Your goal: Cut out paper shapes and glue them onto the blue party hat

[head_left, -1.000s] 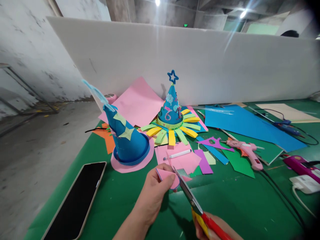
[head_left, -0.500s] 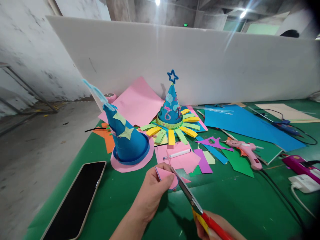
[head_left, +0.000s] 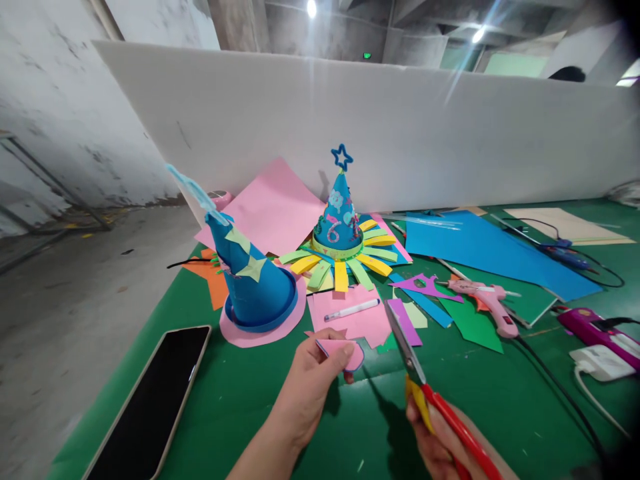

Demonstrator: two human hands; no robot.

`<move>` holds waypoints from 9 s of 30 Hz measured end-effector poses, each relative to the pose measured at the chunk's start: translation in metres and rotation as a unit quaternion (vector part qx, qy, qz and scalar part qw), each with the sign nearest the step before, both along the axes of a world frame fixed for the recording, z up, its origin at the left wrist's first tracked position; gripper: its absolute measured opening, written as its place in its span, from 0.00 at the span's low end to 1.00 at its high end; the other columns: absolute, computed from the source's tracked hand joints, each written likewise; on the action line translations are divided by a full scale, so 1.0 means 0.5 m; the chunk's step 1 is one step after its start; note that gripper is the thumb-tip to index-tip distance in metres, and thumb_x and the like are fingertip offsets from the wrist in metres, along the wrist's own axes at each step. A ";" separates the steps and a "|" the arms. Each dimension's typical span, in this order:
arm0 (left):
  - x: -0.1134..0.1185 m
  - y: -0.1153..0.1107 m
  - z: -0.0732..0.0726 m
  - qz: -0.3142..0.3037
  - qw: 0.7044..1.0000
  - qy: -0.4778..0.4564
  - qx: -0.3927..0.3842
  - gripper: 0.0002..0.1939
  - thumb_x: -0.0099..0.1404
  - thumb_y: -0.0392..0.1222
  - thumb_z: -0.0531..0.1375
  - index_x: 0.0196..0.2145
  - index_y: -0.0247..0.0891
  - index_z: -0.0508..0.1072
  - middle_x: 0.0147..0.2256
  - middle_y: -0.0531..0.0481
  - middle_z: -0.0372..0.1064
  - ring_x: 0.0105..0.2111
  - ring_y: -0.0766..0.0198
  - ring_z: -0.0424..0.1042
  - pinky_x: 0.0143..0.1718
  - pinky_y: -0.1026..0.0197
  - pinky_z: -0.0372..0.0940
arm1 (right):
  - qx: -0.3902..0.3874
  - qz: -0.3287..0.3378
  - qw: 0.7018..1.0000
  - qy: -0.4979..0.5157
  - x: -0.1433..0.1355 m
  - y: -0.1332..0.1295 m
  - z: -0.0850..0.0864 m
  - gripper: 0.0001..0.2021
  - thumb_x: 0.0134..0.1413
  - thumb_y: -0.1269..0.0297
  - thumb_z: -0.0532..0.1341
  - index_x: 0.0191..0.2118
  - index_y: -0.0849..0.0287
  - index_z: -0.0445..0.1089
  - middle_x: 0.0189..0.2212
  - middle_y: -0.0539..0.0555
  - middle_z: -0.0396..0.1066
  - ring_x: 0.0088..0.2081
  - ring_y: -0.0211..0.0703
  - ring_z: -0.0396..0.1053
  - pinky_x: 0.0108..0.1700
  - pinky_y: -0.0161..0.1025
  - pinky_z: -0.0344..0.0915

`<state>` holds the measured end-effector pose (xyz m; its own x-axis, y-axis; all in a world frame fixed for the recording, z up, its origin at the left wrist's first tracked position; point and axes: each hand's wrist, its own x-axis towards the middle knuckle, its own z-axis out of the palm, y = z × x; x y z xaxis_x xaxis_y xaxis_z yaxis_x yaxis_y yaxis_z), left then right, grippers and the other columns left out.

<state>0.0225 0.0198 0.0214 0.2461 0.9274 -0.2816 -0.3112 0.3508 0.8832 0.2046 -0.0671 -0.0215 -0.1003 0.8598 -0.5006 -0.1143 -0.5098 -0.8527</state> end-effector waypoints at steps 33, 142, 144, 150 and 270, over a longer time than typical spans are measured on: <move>-0.021 0.000 -0.018 0.015 0.989 -0.108 -0.104 0.09 0.57 0.41 0.55 0.25 0.32 0.68 0.17 0.53 0.62 0.17 0.70 0.59 0.18 0.67 0.55 | 0.357 0.108 0.914 -0.157 -0.073 0.167 0.067 0.18 0.46 0.68 0.61 0.46 0.54 0.62 0.34 0.50 0.65 0.35 0.37 0.64 0.39 0.36 0.63; -0.047 -0.018 -0.029 0.040 0.963 0.224 0.143 0.08 0.57 0.44 0.56 0.30 0.35 0.66 0.26 0.50 0.63 0.26 0.65 0.60 0.28 0.64 0.57 | 0.248 -0.001 0.965 -0.082 -0.123 0.157 0.031 0.13 0.55 0.59 0.52 0.23 0.59 0.61 0.17 0.46 0.57 0.23 0.36 0.55 0.26 0.33 0.52; -0.041 -0.018 -0.025 0.020 0.984 0.154 0.089 0.09 0.55 0.44 0.58 0.30 0.34 0.69 0.25 0.51 0.64 0.25 0.67 0.59 0.25 0.65 0.56 | 0.248 0.015 0.965 -0.085 -0.125 0.156 0.031 0.14 0.55 0.59 0.52 0.22 0.59 0.59 0.16 0.45 0.55 0.22 0.35 0.54 0.25 0.33 0.51; -0.031 -0.023 -0.027 0.030 0.993 0.108 0.020 0.14 0.50 0.48 0.62 0.27 0.33 0.71 0.21 0.53 0.63 0.19 0.70 0.56 0.20 0.67 0.52 | 0.246 0.038 0.967 -0.053 -0.125 0.157 0.027 0.15 0.56 0.59 0.51 0.20 0.59 0.59 0.16 0.45 0.55 0.22 0.35 0.54 0.25 0.34 0.51; -0.029 -0.025 -0.042 0.066 0.996 0.048 -0.032 0.10 0.48 0.42 0.64 0.26 0.32 0.71 0.18 0.54 0.62 0.18 0.72 0.57 0.20 0.69 0.53 | 0.282 -0.046 0.955 -0.080 -0.113 0.168 0.028 0.11 0.52 0.56 0.55 0.34 0.59 0.64 0.24 0.49 0.60 0.25 0.35 0.57 0.24 0.32 0.55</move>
<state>0.0077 0.0075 0.0001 0.0922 0.9296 -0.3567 -0.2736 0.3681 0.8886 0.1480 0.0170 -0.0074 0.0270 0.9988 0.0412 0.0184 0.0407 -0.9990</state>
